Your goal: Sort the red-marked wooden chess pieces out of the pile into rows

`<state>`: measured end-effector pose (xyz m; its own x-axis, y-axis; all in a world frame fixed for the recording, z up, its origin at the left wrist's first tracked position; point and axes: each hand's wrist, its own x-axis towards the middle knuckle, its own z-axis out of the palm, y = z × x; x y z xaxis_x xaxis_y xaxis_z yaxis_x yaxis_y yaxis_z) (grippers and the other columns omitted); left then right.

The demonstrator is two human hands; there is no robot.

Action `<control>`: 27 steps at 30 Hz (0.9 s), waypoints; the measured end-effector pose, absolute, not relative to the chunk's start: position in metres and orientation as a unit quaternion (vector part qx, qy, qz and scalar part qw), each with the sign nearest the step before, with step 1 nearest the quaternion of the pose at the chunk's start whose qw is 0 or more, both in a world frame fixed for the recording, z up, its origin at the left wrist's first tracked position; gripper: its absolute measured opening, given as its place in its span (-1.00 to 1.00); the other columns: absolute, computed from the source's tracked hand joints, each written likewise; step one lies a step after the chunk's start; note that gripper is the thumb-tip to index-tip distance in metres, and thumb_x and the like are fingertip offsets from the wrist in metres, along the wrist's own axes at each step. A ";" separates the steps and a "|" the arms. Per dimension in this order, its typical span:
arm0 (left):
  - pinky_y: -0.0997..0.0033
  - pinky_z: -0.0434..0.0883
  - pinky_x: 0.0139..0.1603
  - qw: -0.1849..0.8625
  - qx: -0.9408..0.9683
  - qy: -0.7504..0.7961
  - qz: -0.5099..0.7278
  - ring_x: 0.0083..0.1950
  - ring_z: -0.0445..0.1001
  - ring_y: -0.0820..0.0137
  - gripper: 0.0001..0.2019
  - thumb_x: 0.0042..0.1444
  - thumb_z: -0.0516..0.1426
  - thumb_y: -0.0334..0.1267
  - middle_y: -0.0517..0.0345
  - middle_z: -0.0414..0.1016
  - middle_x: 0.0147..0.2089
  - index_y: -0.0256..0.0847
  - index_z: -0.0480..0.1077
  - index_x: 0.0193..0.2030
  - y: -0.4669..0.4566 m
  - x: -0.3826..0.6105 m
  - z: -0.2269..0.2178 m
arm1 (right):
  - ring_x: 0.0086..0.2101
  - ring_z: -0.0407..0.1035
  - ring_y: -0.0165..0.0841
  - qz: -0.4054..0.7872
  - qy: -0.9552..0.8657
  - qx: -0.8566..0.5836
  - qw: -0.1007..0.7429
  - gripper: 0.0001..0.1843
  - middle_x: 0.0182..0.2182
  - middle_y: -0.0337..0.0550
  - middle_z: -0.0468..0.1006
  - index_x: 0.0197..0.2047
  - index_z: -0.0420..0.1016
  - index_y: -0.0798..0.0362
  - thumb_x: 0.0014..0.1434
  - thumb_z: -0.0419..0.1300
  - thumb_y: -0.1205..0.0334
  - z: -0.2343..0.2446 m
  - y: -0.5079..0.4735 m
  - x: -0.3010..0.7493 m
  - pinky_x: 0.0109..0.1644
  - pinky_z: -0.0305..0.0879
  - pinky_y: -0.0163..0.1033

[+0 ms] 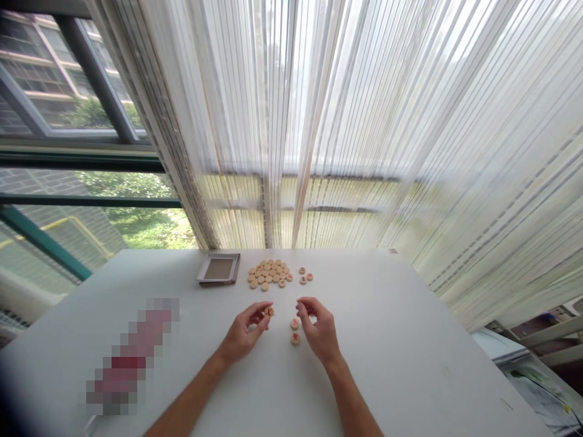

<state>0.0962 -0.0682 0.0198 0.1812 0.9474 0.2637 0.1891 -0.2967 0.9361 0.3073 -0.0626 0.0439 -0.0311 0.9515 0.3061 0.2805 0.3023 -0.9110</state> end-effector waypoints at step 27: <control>0.29 0.40 -0.08 0.102 0.728 0.549 0.397 -0.22 0.49 0.30 -0.76 0.13 0.18 -0.21 0.13 0.54 -0.24 -0.13 0.43 -0.05 -0.053 0.074 0.013 | -0.36 0.47 -0.29 0.339 -0.658 -0.477 0.474 -0.74 -0.35 -0.11 0.57 -0.17 0.49 0.02 0.27 0.11 0.03 0.034 -0.064 0.298 -0.30 0.43 -0.26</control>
<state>0.0741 -0.0532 0.0128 0.0813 0.8809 0.4662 0.7184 -0.3760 0.5852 0.2977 -0.0640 0.0342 -0.0957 0.9489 0.3006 0.3068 0.3154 -0.8980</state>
